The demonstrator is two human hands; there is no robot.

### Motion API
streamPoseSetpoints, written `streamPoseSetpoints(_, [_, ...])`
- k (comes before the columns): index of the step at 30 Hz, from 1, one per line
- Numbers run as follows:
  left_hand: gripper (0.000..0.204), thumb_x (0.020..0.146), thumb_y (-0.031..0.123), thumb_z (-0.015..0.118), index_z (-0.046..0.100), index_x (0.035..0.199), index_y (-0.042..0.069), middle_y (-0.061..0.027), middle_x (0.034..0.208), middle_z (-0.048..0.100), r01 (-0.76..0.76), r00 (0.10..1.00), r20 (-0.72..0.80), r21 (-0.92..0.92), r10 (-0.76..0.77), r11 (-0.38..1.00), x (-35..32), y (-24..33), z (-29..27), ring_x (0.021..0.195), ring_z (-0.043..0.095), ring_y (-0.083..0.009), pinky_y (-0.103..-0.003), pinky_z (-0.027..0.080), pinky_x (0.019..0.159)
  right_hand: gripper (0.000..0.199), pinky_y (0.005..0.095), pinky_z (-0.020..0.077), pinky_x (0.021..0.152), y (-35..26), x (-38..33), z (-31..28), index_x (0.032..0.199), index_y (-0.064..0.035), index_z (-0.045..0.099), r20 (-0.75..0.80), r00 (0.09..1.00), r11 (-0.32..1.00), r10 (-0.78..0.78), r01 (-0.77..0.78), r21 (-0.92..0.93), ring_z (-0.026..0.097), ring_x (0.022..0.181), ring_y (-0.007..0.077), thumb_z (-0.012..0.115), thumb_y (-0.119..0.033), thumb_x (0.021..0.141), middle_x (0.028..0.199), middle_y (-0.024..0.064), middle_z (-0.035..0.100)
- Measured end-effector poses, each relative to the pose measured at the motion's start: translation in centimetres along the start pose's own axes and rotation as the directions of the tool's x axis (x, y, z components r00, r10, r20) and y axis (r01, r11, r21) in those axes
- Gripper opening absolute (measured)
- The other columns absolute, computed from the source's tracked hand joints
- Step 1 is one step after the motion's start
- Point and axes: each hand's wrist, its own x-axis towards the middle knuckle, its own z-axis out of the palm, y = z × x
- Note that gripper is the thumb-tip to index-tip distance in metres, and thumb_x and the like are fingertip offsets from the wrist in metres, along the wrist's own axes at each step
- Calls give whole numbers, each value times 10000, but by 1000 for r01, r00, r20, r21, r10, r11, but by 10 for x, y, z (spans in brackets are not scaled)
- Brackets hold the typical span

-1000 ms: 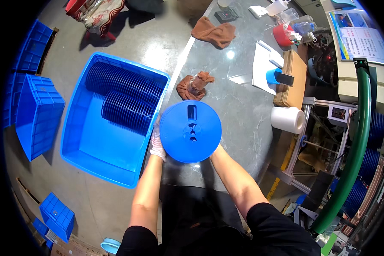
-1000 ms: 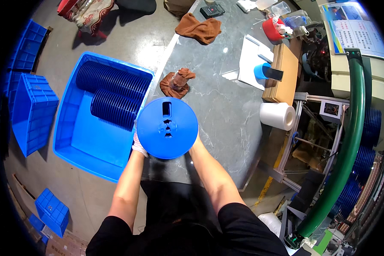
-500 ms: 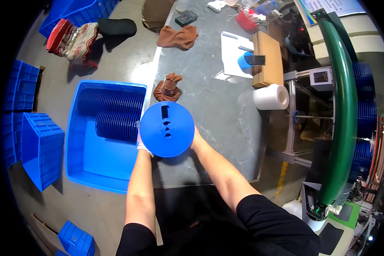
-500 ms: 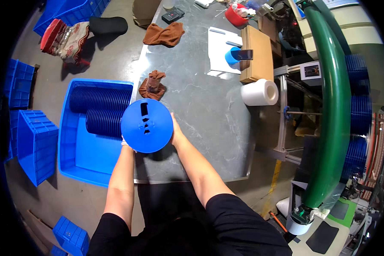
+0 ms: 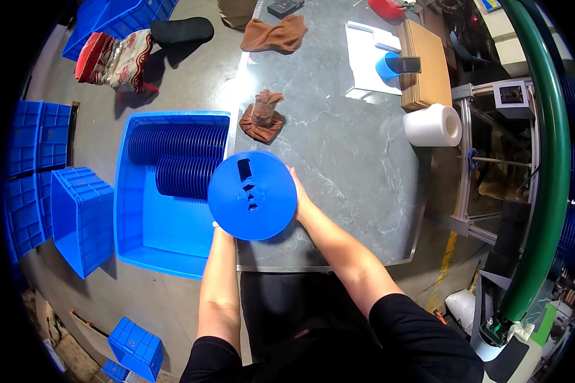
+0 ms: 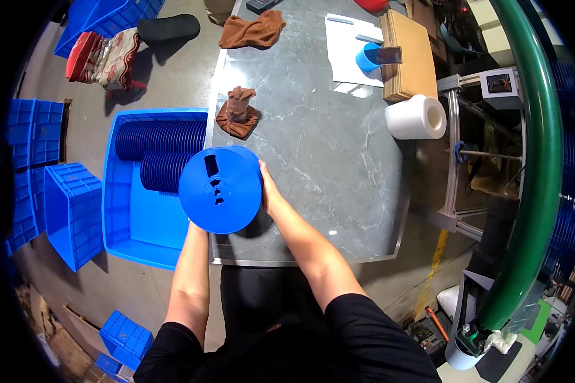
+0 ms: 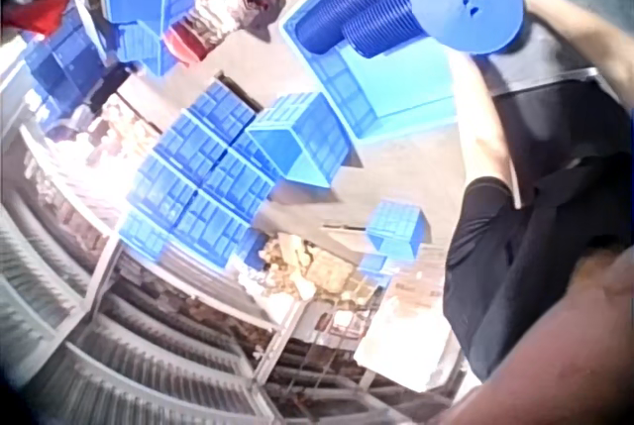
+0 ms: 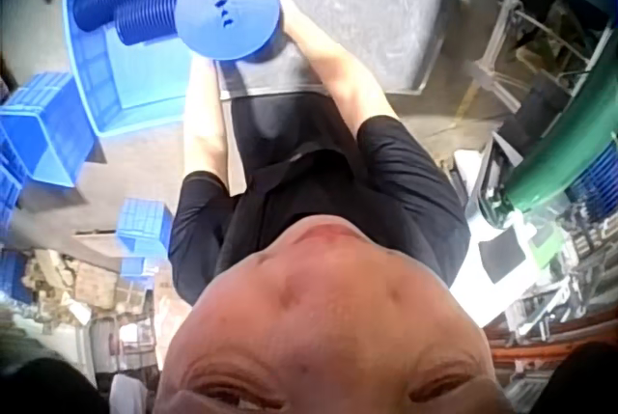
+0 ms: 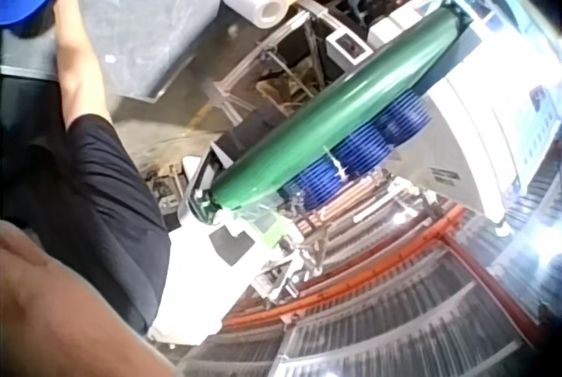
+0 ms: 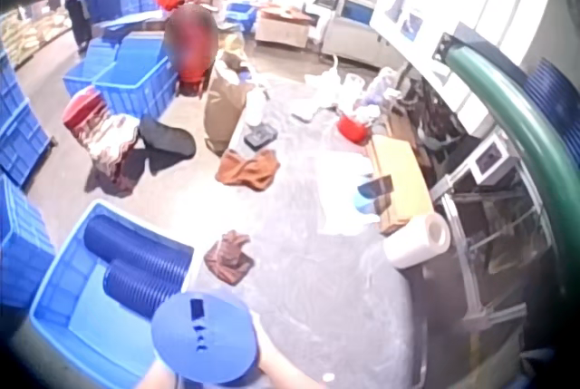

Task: The person picks up stacks of blue plastic spools from a green conveyor belt and places them into a blue plastic crate. The person wears white gloves and handles the spools in groups, moving them from the belt to the crate repeatedly.

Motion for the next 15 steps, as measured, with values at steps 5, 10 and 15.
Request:
streamPoseSetpoints(5, [338, 940, 232, 439, 471, 1246, 90, -72, 1177, 562, -71, 997, -34, 130, 76, 989, 5, -3, 1, 1014, 541, -205, -330, 470, 869, 758, 409, 190, 1098, -24, 4, 13, 1458, -194, 142, 59, 994, 996, 89, -90, 12, 192, 1365, 246, 331, -645, 880, 1508, 55, 162])
streamPoseSetpoints(10, [506, 919, 473, 395, 472, 1248, 96, -63, 1218, 539, -43, 965, -245, 183, 88, 982, -1, 6, 5, 1054, 513, -219, -349, 434, 921, 791, 416, 123, 1111, -28, -17, 11, 1463, -167, 88, 20, 1000, 995, 7, -5, -104, 94, 1391, 237, 280, -663, 878, 1524, 47, 84])
streamPoseSetpoints(15, [827, 841, 705, 304, 337, 1387, 85, -95, 1422, 359, -101, 974, -219, -160, 64, 982, -52, -6, 28, 1277, 333, -291, -437, 219, 1078, 796, 471, 37, 1105, -10, -112, -29, 1458, -152, 137, -235, 972, 939, 3, -84, -334, 38, 1404, 249, 235, -682, 872, 1525, 76, 75])
